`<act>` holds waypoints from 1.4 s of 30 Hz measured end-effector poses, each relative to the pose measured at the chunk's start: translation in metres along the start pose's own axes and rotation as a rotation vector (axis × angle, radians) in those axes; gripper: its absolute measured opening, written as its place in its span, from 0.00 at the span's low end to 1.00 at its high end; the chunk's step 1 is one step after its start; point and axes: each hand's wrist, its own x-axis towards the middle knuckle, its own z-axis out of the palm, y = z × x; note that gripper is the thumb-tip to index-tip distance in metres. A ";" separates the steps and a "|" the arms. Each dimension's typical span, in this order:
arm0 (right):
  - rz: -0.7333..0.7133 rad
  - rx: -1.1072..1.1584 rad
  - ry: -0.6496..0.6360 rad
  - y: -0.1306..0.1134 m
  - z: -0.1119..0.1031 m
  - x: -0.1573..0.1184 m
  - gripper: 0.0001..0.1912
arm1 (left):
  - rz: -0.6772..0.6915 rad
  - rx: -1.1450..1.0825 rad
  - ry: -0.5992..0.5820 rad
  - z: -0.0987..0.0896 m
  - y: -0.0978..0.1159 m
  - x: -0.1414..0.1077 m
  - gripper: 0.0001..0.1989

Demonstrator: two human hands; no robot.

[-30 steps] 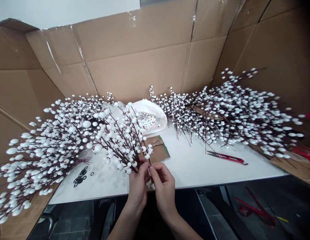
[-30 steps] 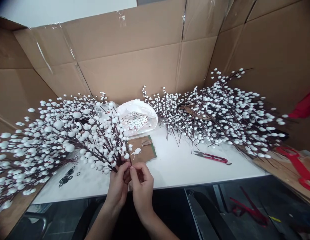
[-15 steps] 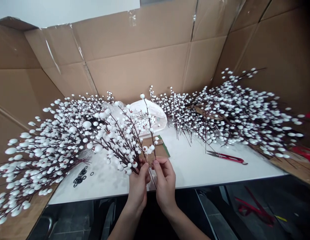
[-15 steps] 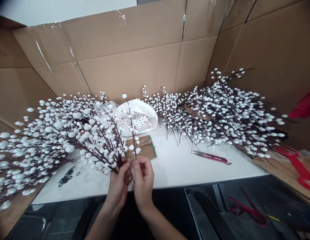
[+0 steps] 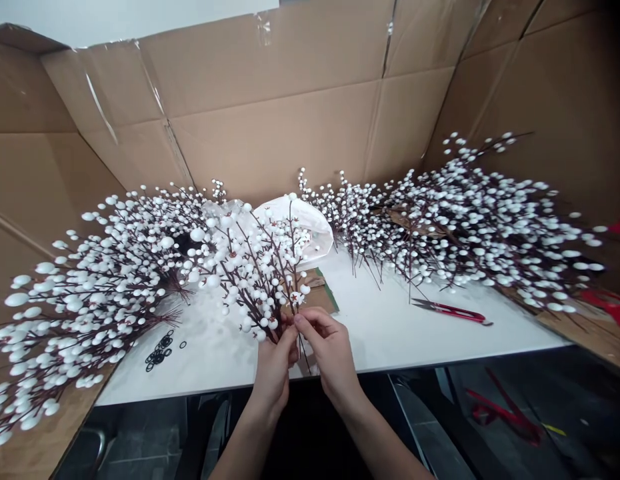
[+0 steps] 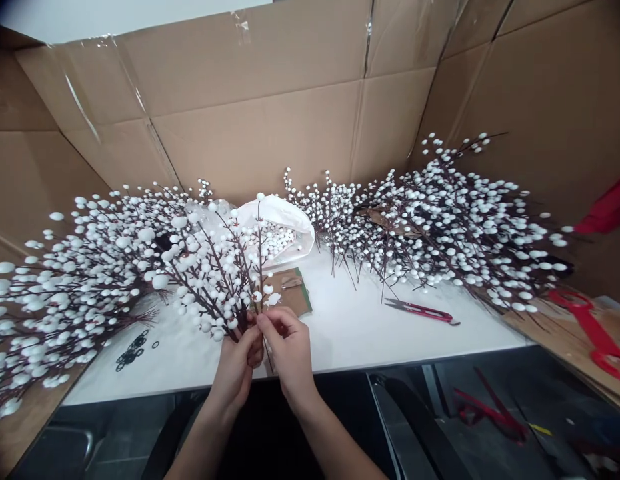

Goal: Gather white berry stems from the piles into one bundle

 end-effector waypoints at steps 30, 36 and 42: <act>0.062 0.118 0.045 0.014 0.003 -0.019 0.10 | -0.081 -0.219 0.145 0.007 0.000 0.009 0.09; 0.028 -0.079 0.031 0.011 0.005 -0.029 0.12 | -0.087 -0.247 0.202 0.002 -0.005 0.008 0.04; -0.045 -0.148 0.057 0.015 0.003 -0.033 0.11 | -0.139 -0.271 0.210 0.002 -0.003 0.005 0.04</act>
